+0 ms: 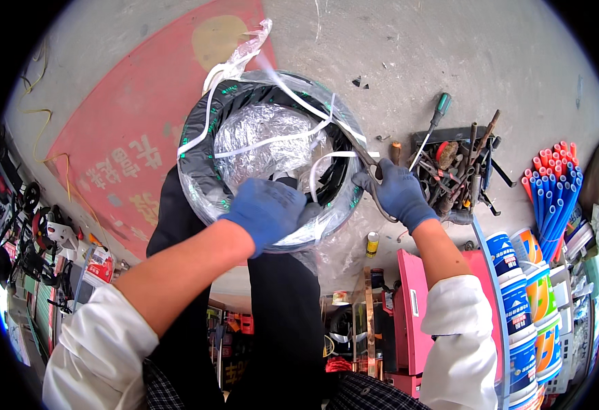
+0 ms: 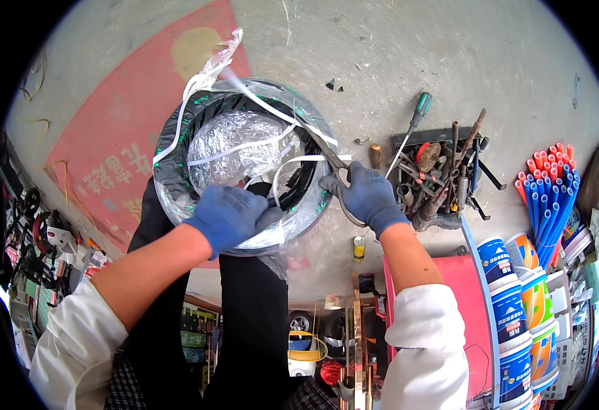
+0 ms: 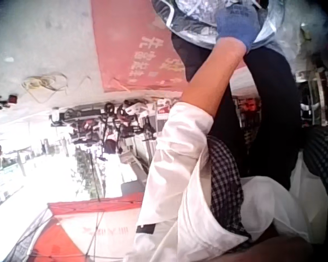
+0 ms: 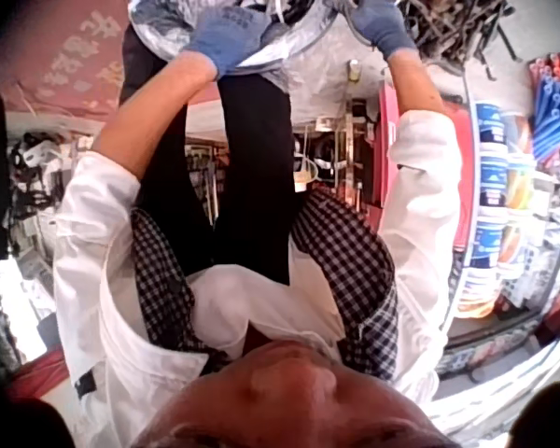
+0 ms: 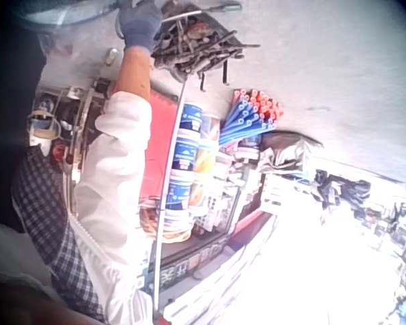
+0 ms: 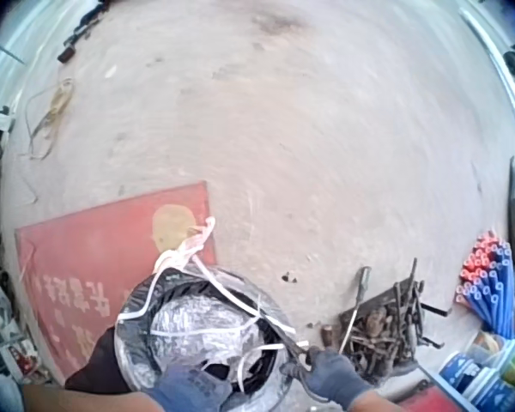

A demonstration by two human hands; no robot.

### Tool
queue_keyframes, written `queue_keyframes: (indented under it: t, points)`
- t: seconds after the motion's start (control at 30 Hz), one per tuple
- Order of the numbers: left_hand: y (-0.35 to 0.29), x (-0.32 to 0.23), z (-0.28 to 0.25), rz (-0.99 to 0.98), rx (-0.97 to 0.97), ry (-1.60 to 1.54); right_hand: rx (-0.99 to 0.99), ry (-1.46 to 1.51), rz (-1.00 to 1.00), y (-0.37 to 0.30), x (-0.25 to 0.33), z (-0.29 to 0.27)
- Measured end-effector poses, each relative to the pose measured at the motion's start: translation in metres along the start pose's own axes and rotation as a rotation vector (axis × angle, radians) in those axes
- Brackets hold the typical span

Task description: The person unpacks a new tire from plastic wrapping using shears, then removes the old tire from a scooter wheel rim using pliers. They proceed to mount the new tire onto the rim, using a tire lever to pry the tire bead over the rim edge and seating it into place.

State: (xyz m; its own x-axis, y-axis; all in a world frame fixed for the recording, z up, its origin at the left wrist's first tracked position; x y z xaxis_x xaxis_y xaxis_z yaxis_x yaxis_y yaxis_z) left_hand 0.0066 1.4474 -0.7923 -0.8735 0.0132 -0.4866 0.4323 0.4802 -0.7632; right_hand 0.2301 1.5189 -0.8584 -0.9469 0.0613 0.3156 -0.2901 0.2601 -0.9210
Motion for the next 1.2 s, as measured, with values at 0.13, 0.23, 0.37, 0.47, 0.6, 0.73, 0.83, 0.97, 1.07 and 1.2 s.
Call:
queue_keyframes:
  t: [0.13, 0.23, 0.37, 0.47, 0.6, 0.73, 0.83, 0.97, 1.07, 1.2]
  points:
    - [0.022, -0.031, -0.006, -0.091, 0.284, -0.130, 0.031, 0.077, 0.042, 0.000, -0.009, 0.007]
    - [0.027, -0.036, -0.014, -0.094, 0.388, -0.028, 0.074, 0.233, 0.065, -0.005, -0.014, 0.000]
    - [0.009, -0.034, -0.034, 0.001, 0.411, 0.025, 0.043, 0.287, 0.219, -0.037, -0.015, -0.001]
    - [-0.011, -0.014, -0.030, 0.127, 0.271, 0.129, 0.055, 0.360, 0.401, -0.073, 0.010, -0.007]
    - [-0.018, 0.016, -0.043, 0.056, 0.295, 0.199, 0.029, 0.311, 0.494, -0.086, 0.039, 0.007]
    - [-0.022, 0.026, -0.026, 0.135, 0.146, 0.185, -0.010, 0.238, 0.453, -0.084, 0.046, 0.004]
    - [-0.026, 0.031, -0.013, 0.175, 0.124, 0.169, 0.048, 0.171, 0.421, -0.066, 0.049, 0.001]
    - [-0.027, 0.032, -0.014, 0.188, 0.033, 0.188, 0.002, 0.013, 0.270, -0.061, 0.034, -0.004]
    - [-0.028, 0.035, -0.021, 0.185, 0.060, 0.137, -0.014, -0.104, 0.170, -0.057, 0.020, -0.012]
    - [-0.026, 0.036, -0.023, 0.197, 0.106, 0.141, 0.039, -0.086, 0.231, -0.052, 0.011, -0.008]
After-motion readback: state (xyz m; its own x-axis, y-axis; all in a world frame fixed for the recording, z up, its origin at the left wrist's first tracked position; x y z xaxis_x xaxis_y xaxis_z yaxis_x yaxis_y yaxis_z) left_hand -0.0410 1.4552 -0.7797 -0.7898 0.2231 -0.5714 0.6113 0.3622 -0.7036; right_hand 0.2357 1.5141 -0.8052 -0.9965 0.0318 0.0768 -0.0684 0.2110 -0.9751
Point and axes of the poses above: each hand's wrist, its own y-axis towards the middle knuckle, its own z-axis out of the palm, x = y × z, the point moved 4 cm from there along y, towards the middle knuckle, and after that the axes turned 11 degrees about y, right-handed, at the moved point
